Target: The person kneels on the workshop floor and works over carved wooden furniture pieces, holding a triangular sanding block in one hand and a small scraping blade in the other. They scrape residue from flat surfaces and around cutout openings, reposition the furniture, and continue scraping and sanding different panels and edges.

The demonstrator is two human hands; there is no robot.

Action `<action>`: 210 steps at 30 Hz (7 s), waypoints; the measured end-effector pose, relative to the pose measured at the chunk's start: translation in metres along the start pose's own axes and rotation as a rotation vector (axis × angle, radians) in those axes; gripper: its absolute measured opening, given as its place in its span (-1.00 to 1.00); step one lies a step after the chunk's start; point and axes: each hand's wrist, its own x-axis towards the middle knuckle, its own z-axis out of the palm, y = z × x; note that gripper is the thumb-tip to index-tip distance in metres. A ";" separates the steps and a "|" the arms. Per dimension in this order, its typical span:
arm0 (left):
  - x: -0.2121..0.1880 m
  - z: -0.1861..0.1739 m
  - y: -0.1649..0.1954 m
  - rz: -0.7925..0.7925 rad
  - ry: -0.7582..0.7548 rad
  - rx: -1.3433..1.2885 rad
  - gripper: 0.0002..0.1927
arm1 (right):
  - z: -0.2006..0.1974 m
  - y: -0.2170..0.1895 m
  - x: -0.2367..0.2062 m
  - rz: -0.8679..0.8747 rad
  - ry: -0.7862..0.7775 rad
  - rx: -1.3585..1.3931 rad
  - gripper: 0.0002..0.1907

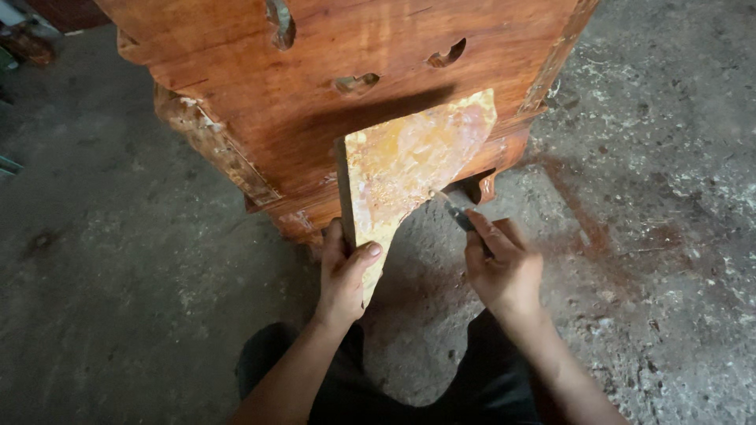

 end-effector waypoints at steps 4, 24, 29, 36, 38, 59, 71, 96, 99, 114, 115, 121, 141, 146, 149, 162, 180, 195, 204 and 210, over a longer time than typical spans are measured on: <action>0.002 -0.006 0.004 -0.042 0.084 0.097 -0.70 | 0.005 -0.005 -0.001 0.033 -0.083 0.090 -0.68; 0.044 -0.021 0.010 -0.411 -0.019 1.392 -0.22 | 0.125 0.040 0.180 0.001 0.427 0.588 -0.80; 0.058 -0.023 0.011 -0.598 -0.061 1.368 -0.17 | 0.144 0.050 0.198 -0.129 0.525 0.411 -0.71; 0.056 -0.011 0.034 -0.630 -0.009 1.047 -0.34 | 0.133 0.065 0.204 -0.276 0.617 0.280 -0.60; 0.055 -0.009 0.038 -0.600 0.000 0.901 -0.39 | 0.129 0.067 0.202 -0.261 0.612 0.220 -0.57; 0.056 -0.011 0.038 -0.669 0.002 1.160 -0.45 | 0.133 0.054 0.203 -0.142 0.470 0.408 -0.70; 0.055 -0.019 0.022 -0.200 -0.105 1.373 -0.42 | 0.136 0.059 0.211 -0.189 0.452 0.539 -0.74; 0.054 -0.024 0.015 -0.349 -0.094 1.289 -0.36 | 0.166 0.018 0.176 -0.312 0.430 0.383 -0.54; 0.054 -0.014 0.017 -0.492 -0.077 1.142 -0.40 | 0.150 0.022 0.176 -0.420 0.436 0.335 -0.54; 0.061 -0.037 0.001 -0.526 -0.061 0.781 -0.30 | 0.154 0.025 0.181 -0.173 0.478 0.482 -0.64; 0.061 -0.039 0.001 -0.555 -0.048 0.829 -0.33 | 0.154 0.025 0.182 -0.186 0.433 0.499 -0.58; 0.059 -0.046 -0.007 -0.463 -0.071 0.870 -0.38 | 0.158 0.024 0.184 -0.218 0.385 0.496 -0.64; 0.060 -0.028 0.016 -0.594 -0.035 1.030 -0.38 | 0.157 0.018 0.178 -0.314 0.394 0.384 -0.64; 0.060 -0.027 0.021 -0.610 -0.020 1.034 -0.41 | 0.165 0.022 0.176 -0.252 0.383 0.512 -0.54; 0.060 -0.031 0.018 -0.484 -0.034 0.989 -0.40 | 0.163 0.030 0.180 -0.226 0.342 0.546 -0.44; 0.058 -0.037 0.024 -0.564 -0.027 1.011 -0.43 | 0.148 0.043 0.153 0.264 0.328 0.449 -0.82; 0.056 -0.055 0.023 -0.522 0.015 1.020 -0.56 | 0.202 0.027 0.115 -0.036 0.279 0.648 -0.68; 0.054 -0.048 0.031 -0.388 -0.008 0.920 -0.54 | 0.194 0.034 0.125 -0.156 0.309 0.456 -0.57; 0.054 -0.035 0.039 -0.572 0.011 0.991 -0.55 | 0.192 0.034 0.121 0.008 0.437 0.444 -0.64; 0.052 -0.044 0.035 -0.570 0.003 1.041 -0.53 | 0.210 0.020 0.126 0.012 0.481 0.502 -0.56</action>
